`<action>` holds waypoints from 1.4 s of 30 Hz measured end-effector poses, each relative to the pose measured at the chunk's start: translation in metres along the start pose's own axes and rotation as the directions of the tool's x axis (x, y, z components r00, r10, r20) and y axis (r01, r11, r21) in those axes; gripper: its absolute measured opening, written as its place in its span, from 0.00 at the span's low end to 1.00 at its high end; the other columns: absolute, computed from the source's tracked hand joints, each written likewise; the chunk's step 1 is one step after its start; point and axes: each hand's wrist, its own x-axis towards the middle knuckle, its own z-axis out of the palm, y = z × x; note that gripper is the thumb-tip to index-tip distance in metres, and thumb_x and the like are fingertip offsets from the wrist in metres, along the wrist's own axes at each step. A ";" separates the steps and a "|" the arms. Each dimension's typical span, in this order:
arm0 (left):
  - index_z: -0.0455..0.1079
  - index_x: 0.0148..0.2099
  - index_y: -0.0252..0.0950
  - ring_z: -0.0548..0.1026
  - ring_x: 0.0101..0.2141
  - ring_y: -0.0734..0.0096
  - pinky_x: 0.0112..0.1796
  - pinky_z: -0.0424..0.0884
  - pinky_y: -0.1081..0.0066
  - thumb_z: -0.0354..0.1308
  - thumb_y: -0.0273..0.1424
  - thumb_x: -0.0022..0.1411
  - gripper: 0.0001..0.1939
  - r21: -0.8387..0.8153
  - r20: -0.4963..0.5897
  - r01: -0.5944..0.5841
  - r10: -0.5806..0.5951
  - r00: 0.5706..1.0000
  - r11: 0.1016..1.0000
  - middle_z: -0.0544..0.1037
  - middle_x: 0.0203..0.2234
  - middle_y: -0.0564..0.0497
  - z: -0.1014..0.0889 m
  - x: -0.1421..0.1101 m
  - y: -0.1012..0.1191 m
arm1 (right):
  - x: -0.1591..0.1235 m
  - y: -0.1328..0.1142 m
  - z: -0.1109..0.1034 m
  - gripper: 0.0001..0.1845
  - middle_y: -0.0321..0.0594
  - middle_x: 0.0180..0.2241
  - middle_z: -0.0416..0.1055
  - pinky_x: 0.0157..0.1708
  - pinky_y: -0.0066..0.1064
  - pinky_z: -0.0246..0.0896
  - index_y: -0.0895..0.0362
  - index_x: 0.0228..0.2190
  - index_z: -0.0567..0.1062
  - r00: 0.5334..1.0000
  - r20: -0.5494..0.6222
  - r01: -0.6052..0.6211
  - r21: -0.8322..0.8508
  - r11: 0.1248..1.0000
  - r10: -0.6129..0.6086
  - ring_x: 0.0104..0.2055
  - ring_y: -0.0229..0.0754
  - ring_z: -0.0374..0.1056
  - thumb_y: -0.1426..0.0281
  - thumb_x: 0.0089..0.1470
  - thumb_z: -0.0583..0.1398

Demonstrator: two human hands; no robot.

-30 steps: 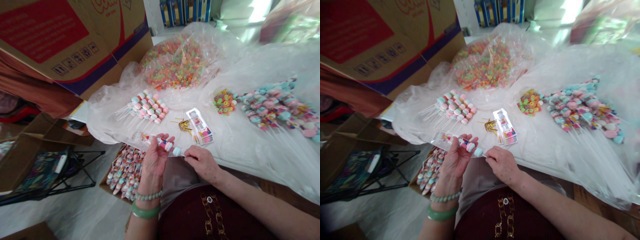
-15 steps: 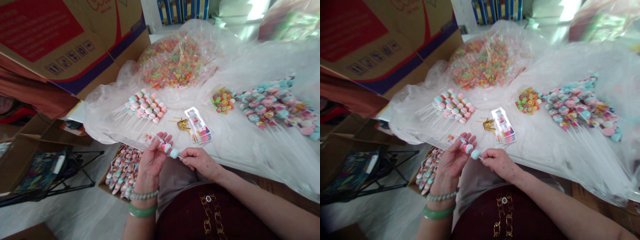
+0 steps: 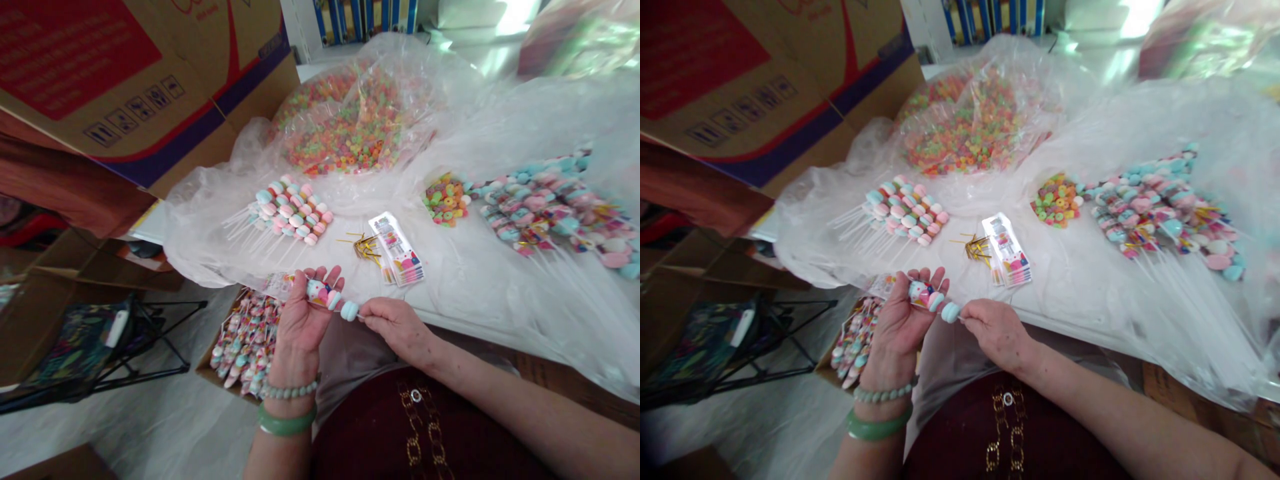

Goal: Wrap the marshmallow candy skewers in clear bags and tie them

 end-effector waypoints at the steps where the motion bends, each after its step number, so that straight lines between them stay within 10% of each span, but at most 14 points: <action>1: 0.71 0.29 0.34 0.78 0.40 0.61 0.48 0.70 0.53 0.49 0.34 0.67 0.17 -0.022 -0.004 -0.013 0.012 1.000 1.000 0.79 0.28 0.50 0.000 0.001 -0.001 | 0.001 -0.003 0.000 0.07 0.33 0.22 0.62 0.28 0.28 0.49 0.57 0.24 0.71 0.997 0.036 -0.070 0.099 0.993 0.067 0.27 0.36 0.57 0.70 0.51 0.55; 6: 0.71 0.28 0.35 0.78 0.40 0.65 0.50 0.68 0.56 0.46 0.36 0.69 0.20 -0.084 0.029 -0.087 0.090 0.996 0.993 0.79 0.27 0.52 0.001 0.001 -0.003 | 0.004 -0.009 0.001 0.07 0.29 0.17 0.54 0.22 0.27 0.39 0.58 0.24 0.71 0.944 0.167 -0.331 0.486 0.809 0.286 0.20 0.31 0.47 0.67 0.44 0.57; 22: 0.71 0.29 0.35 0.78 0.40 0.63 0.50 0.68 0.55 0.47 0.40 0.67 0.20 0.002 0.128 -0.034 0.033 0.991 0.999 0.77 0.25 0.51 -0.003 0.003 -0.007 | 0.007 0.000 -0.007 0.08 0.29 0.16 0.58 0.17 0.24 0.33 0.62 0.24 0.74 0.915 0.218 -0.397 0.643 0.655 0.340 0.18 0.28 0.47 0.69 0.40 0.62; 30: 0.71 0.30 0.35 0.78 0.34 0.66 0.45 0.72 0.59 0.53 0.40 0.65 0.16 0.065 0.155 -0.024 0.014 0.988 0.998 0.76 0.25 0.52 -0.004 0.000 -0.010 | 0.012 0.013 -0.013 0.05 0.23 0.16 0.52 0.15 0.20 0.28 0.60 0.29 0.69 0.755 0.634 -0.655 0.726 0.206 0.166 0.14 0.24 0.34 0.73 0.45 0.60; 33: 0.71 0.29 0.35 0.78 0.34 0.66 0.45 0.72 0.61 0.55 0.39 0.63 0.15 0.103 0.170 -0.074 0.055 0.984 0.992 0.76 0.25 0.51 -0.004 0.000 -0.012 | 0.010 0.009 -0.006 0.06 0.24 0.16 0.53 0.15 0.22 0.30 0.60 0.28 0.70 0.828 0.498 -0.561 0.748 0.356 0.258 0.15 0.26 0.36 0.72 0.44 0.60; 38: 0.71 0.29 0.33 0.78 0.35 0.60 0.44 0.72 0.58 0.50 0.40 0.66 0.19 0.115 0.108 0.013 -0.026 0.994 0.993 0.77 0.25 0.49 -0.007 0.003 -0.007 | 0.004 0.002 0.001 0.06 0.32 0.20 0.62 0.24 0.26 0.49 0.58 0.26 0.71 0.993 -0.035 -0.098 0.282 0.954 0.112 0.23 0.33 0.56 0.70 0.52 0.57; 42: 0.71 0.30 0.33 0.78 0.35 0.63 0.42 0.73 0.58 0.46 0.40 0.68 0.21 0.038 0.033 0.053 -0.054 0.998 0.998 0.77 0.27 0.49 -0.008 0.005 -0.003 | 0.000 0.005 0.001 0.09 0.38 0.29 0.69 0.35 0.29 0.55 0.57 0.29 0.72 0.971 -0.071 0.202 -0.257 0.945 -0.227 0.33 0.38 0.63 0.72 0.58 0.53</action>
